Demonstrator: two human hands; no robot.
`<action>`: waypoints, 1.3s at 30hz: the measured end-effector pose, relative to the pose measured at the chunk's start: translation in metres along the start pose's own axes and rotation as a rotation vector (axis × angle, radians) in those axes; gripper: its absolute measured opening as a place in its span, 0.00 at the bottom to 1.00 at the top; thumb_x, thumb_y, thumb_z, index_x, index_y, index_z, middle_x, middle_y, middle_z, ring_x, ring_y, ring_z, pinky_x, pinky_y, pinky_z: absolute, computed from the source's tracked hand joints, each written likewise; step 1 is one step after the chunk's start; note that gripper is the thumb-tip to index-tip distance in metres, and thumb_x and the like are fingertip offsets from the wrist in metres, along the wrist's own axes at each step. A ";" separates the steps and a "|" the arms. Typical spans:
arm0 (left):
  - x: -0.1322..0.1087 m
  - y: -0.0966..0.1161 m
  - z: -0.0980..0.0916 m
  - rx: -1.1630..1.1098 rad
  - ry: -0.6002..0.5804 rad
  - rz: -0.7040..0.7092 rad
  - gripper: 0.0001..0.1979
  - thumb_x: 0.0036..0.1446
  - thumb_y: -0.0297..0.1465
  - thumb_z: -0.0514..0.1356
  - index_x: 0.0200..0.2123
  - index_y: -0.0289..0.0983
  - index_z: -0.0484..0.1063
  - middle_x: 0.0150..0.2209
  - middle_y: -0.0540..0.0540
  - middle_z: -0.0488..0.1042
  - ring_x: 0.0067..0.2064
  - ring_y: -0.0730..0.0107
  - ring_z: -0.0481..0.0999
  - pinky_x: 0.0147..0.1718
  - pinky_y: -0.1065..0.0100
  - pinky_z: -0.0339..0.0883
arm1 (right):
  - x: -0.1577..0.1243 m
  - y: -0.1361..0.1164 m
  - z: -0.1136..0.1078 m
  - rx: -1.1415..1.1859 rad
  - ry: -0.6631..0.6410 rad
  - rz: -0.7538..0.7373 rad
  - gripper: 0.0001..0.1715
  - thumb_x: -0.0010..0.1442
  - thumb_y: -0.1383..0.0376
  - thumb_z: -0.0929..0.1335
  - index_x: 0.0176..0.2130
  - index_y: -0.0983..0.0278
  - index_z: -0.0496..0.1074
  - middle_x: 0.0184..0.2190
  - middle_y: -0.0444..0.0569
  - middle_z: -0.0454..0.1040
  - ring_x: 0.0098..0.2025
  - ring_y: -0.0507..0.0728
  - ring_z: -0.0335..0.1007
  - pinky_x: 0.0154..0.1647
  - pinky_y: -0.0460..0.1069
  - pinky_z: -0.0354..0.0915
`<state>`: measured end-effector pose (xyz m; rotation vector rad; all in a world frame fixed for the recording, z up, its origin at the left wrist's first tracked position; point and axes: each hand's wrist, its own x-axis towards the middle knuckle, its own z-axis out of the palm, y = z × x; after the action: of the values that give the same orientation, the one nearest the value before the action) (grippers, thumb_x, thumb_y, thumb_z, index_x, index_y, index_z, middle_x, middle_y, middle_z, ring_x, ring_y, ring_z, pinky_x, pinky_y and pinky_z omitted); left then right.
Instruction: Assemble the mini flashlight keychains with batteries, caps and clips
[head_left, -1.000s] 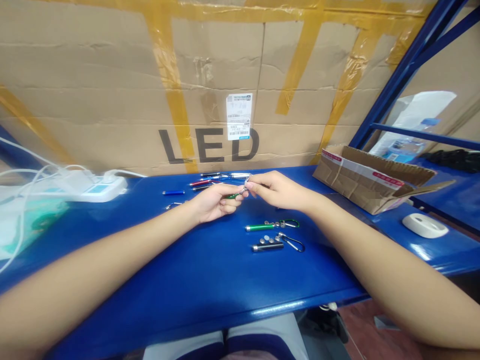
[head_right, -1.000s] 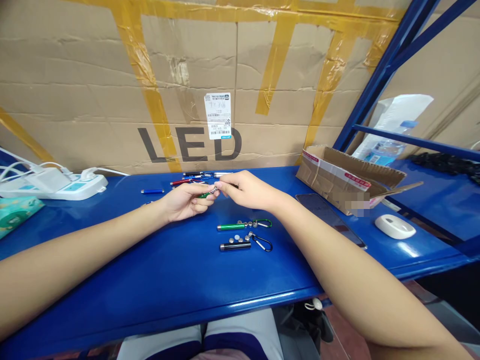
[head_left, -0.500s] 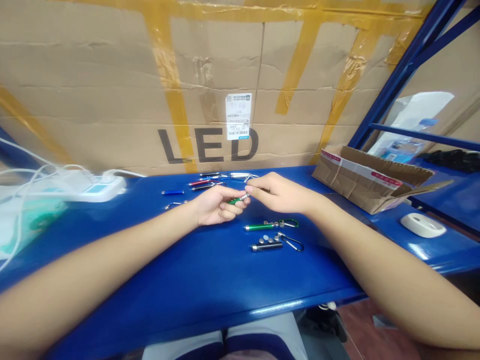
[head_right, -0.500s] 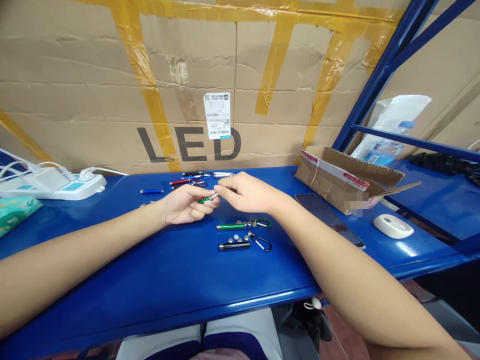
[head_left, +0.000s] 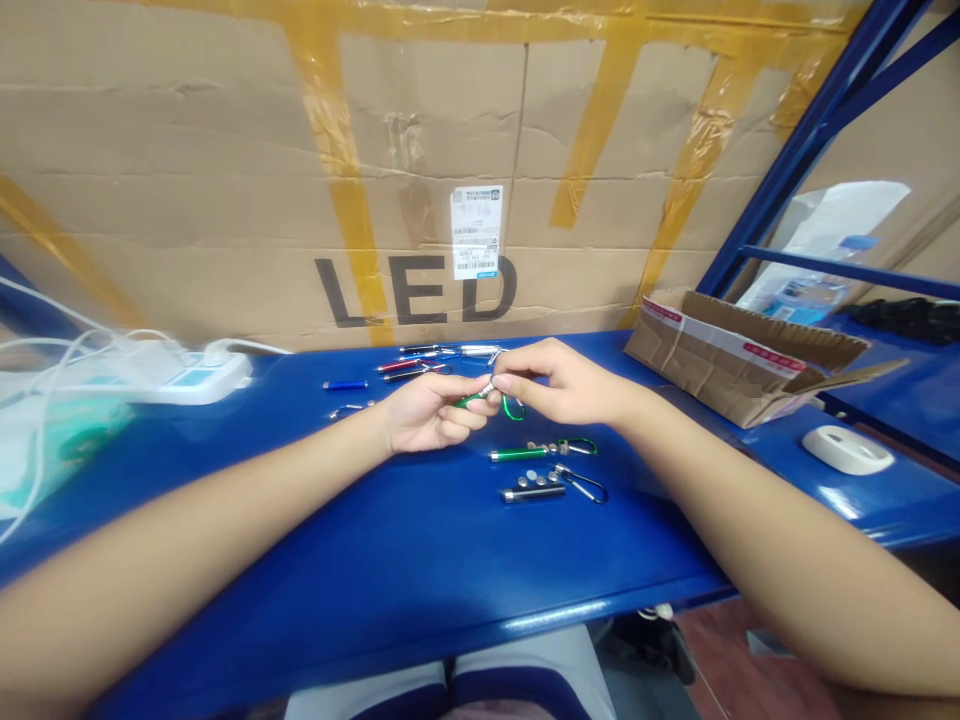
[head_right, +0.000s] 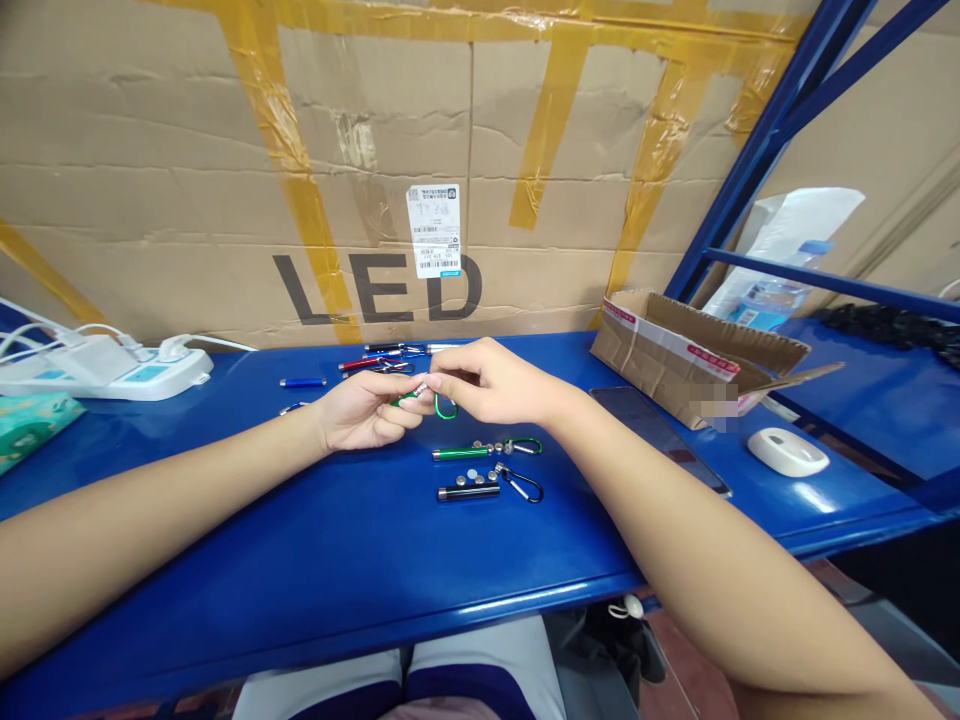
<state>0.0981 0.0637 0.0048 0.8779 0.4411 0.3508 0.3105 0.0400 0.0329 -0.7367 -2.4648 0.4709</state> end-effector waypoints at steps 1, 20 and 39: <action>0.000 0.000 0.000 0.040 -0.010 0.019 0.09 0.63 0.29 0.56 0.31 0.32 0.68 0.25 0.54 0.50 0.20 0.83 0.40 0.13 0.82 0.42 | 0.000 0.000 0.000 -0.007 0.000 0.000 0.22 0.70 0.56 0.60 0.30 0.66 0.69 0.25 0.44 0.69 0.28 0.50 0.60 0.30 0.45 0.56; 0.007 -0.013 0.002 1.061 0.376 0.654 0.13 0.64 0.38 0.56 0.32 0.34 0.72 0.28 0.48 0.68 0.31 0.72 0.66 0.29 0.70 0.59 | 0.010 0.001 0.009 0.435 0.035 0.454 0.26 0.59 0.47 0.68 0.25 0.66 0.69 0.21 0.42 0.67 0.18 0.46 0.55 0.18 0.45 0.52; 0.006 -0.011 0.003 0.832 0.300 0.428 0.17 0.63 0.40 0.57 0.28 0.32 0.69 0.23 0.54 0.60 0.22 0.80 0.56 0.23 0.72 0.51 | 0.006 0.009 0.006 0.365 -0.015 0.427 0.27 0.61 0.47 0.68 0.27 0.67 0.72 0.19 0.42 0.65 0.19 0.47 0.55 0.18 0.45 0.51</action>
<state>0.1057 0.0579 -0.0032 1.7532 0.6949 0.7209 0.3065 0.0491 0.0258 -1.0993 -2.1386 1.0522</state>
